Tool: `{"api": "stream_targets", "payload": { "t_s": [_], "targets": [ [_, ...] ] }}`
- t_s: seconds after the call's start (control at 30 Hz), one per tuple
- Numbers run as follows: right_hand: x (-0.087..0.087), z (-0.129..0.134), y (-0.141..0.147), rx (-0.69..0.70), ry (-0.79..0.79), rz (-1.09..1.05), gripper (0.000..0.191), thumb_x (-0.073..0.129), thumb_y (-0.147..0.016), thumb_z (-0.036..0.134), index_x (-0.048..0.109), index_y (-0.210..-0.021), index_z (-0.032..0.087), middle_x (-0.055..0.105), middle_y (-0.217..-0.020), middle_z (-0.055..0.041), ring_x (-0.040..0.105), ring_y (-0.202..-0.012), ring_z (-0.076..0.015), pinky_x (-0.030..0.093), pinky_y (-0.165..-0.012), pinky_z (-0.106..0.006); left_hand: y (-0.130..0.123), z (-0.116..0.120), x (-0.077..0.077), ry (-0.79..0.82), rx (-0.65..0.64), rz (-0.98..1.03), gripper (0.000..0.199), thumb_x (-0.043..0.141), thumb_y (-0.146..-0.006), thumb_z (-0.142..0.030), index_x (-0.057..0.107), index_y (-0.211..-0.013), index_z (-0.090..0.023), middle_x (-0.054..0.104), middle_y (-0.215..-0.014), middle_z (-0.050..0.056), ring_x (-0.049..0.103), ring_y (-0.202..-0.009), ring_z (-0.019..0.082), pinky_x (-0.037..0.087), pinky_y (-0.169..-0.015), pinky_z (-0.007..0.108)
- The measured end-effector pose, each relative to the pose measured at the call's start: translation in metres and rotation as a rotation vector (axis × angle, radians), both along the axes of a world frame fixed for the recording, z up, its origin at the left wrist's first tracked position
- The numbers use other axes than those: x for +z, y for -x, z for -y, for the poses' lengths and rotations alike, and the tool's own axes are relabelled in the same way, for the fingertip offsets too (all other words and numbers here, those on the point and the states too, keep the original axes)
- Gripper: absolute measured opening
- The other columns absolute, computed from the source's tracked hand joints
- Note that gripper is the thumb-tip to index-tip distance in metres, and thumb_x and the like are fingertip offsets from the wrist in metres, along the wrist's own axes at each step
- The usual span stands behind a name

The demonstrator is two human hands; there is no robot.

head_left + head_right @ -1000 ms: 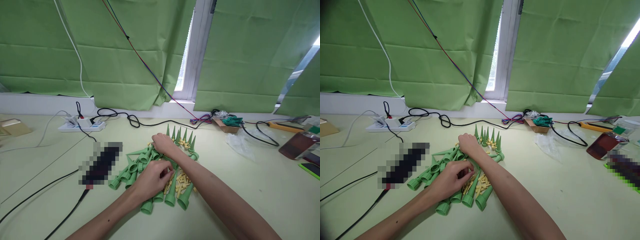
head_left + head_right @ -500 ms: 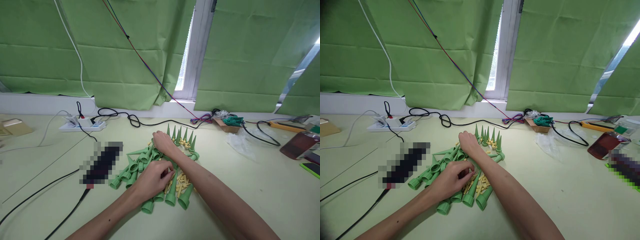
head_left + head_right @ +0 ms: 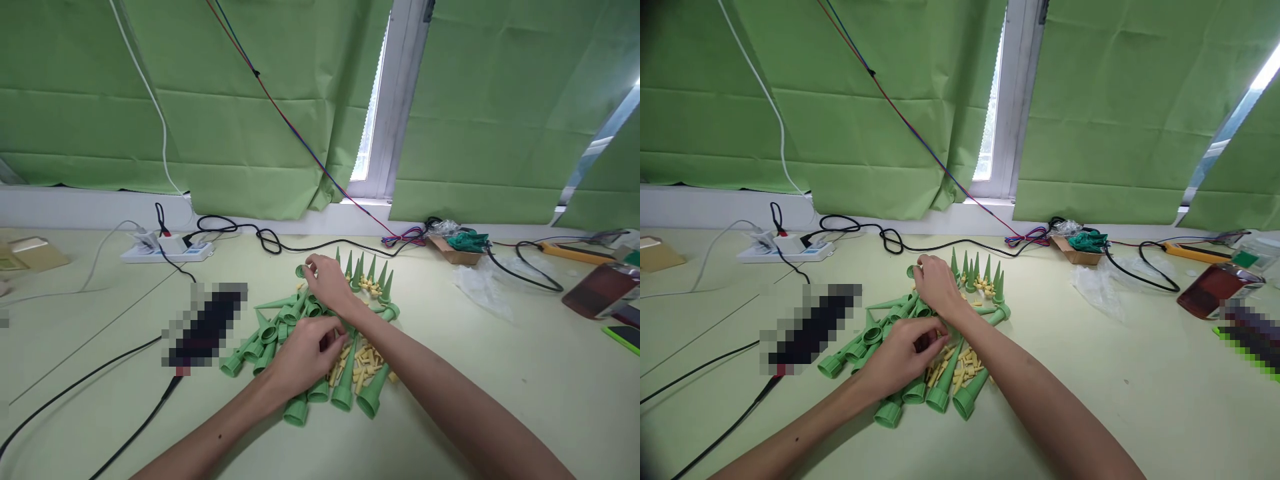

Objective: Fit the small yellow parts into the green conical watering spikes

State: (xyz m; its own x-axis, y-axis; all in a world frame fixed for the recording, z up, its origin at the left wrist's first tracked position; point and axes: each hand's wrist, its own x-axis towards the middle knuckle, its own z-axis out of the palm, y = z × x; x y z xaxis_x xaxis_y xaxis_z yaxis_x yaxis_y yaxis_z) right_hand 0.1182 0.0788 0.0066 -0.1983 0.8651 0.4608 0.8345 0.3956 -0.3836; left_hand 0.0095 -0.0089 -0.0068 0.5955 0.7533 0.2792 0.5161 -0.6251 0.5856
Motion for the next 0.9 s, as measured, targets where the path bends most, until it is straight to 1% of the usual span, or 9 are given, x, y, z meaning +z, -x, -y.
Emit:
{"api": "stream_targets", "payload": {
  "t_s": [0.1,0.17,0.3,0.37,0.5,0.6,0.67,0.73,0.9],
  "targets": [
    [0.004,0.013,-0.004,0.115,-0.068,-0.243,0.020,0.045,-0.096,0.025,0.060,-0.105,0.015,0.068,-0.088,-0.0030,0.060,-0.070,-0.0129,0.043,-0.069,-0.023,-0.001,0.001,0.003,0.024,0.036,0.050,0.020,0.049,-0.089,-0.022,0.060,-0.073,-0.017,0.056,-0.060,-0.002,0.048,-0.055,0.013,0.035,-0.055,0.024],
    [0.007,0.022,-0.011,0.123,-0.100,-0.323,0.018,0.047,-0.095,0.026,0.061,-0.101,0.016,0.068,-0.086,-0.0019,0.058,-0.065,-0.0115,0.043,-0.067,-0.023,-0.001,0.001,0.003,0.058,0.053,0.091,0.019,0.050,-0.089,-0.023,0.061,-0.075,-0.017,0.057,-0.061,-0.002,0.047,-0.055,0.012,0.034,-0.054,0.024],
    [0.006,0.039,-0.029,0.104,-0.179,-0.388,0.017,0.051,-0.093,0.025,0.059,-0.106,0.017,0.067,-0.087,-0.0017,0.055,-0.060,-0.0102,0.045,-0.066,-0.023,0.000,-0.004,0.003,0.165,0.108,0.232,0.020,0.050,-0.091,-0.032,0.063,-0.084,-0.017,0.059,-0.067,0.000,0.049,-0.057,0.013,0.036,-0.052,0.023],
    [0.001,0.048,-0.038,0.124,-0.247,-0.375,0.018,0.051,-0.094,0.025,0.058,-0.109,0.017,0.066,-0.089,-0.0027,0.054,-0.058,-0.0100,0.045,-0.065,-0.024,0.002,-0.007,0.003,0.232,0.148,0.337,0.026,0.049,-0.092,-0.038,0.062,-0.085,-0.017,0.058,-0.068,0.000,0.048,-0.056,0.012,0.036,-0.050,0.022],
    [-0.016,0.067,-0.053,0.187,-0.349,-0.294,0.021,0.049,-0.096,0.024,0.055,-0.115,0.017,0.066,-0.095,-0.0057,0.054,-0.058,-0.0105,0.046,-0.061,-0.024,0.003,-0.012,0.005,0.454,0.214,0.552,0.041,0.044,-0.092,-0.053,0.059,-0.080,-0.017,0.056,-0.065,-0.001,0.044,-0.046,0.010,0.034,-0.040,0.022],
    [-0.030,0.078,-0.060,0.236,-0.421,-0.200,0.021,0.049,-0.097,0.022,0.053,-0.118,0.017,0.068,-0.100,-0.0072,0.060,-0.066,-0.0118,0.047,-0.061,-0.024,0.003,-0.013,0.007,0.561,0.254,0.666,0.045,0.048,-0.088,-0.060,0.060,-0.089,-0.016,0.055,-0.063,-0.001,0.048,-0.047,0.012,0.037,-0.038,0.022],
    [-0.037,0.083,-0.063,0.270,-0.459,-0.113,0.024,0.049,-0.098,0.021,0.051,-0.121,0.016,0.068,-0.105,-0.0091,0.066,-0.081,-0.0151,0.049,-0.065,-0.024,0.003,-0.012,0.008,0.599,0.256,0.658,0.047,0.050,-0.087,-0.060,0.060,-0.097,-0.015,0.054,-0.057,-0.002,0.047,-0.045,0.012,0.038,-0.038,0.022],
    [-0.041,0.086,-0.064,0.289,-0.463,-0.038,0.025,0.048,-0.099,0.021,0.051,-0.123,0.016,0.070,-0.106,-0.0092,0.067,-0.089,-0.0164,0.050,-0.066,-0.024,0.003,-0.012,0.008,0.618,0.227,0.603,0.046,0.051,-0.088,-0.058,0.061,-0.100,-0.015,0.052,-0.053,-0.003,0.045,-0.043,0.011,0.037,-0.039,0.021],
    [-0.039,0.089,-0.064,0.299,-0.455,-0.015,0.026,0.047,-0.100,0.023,0.050,-0.125,0.016,0.071,-0.109,-0.0084,0.069,-0.095,-0.0159,0.051,-0.071,-0.024,0.002,-0.012,0.011,0.603,0.235,0.552,0.042,0.058,-0.085,-0.053,0.060,-0.103,-0.014,0.047,-0.050,-0.006,0.036,-0.039,0.007,0.027,-0.035,0.017]
  ]
}}
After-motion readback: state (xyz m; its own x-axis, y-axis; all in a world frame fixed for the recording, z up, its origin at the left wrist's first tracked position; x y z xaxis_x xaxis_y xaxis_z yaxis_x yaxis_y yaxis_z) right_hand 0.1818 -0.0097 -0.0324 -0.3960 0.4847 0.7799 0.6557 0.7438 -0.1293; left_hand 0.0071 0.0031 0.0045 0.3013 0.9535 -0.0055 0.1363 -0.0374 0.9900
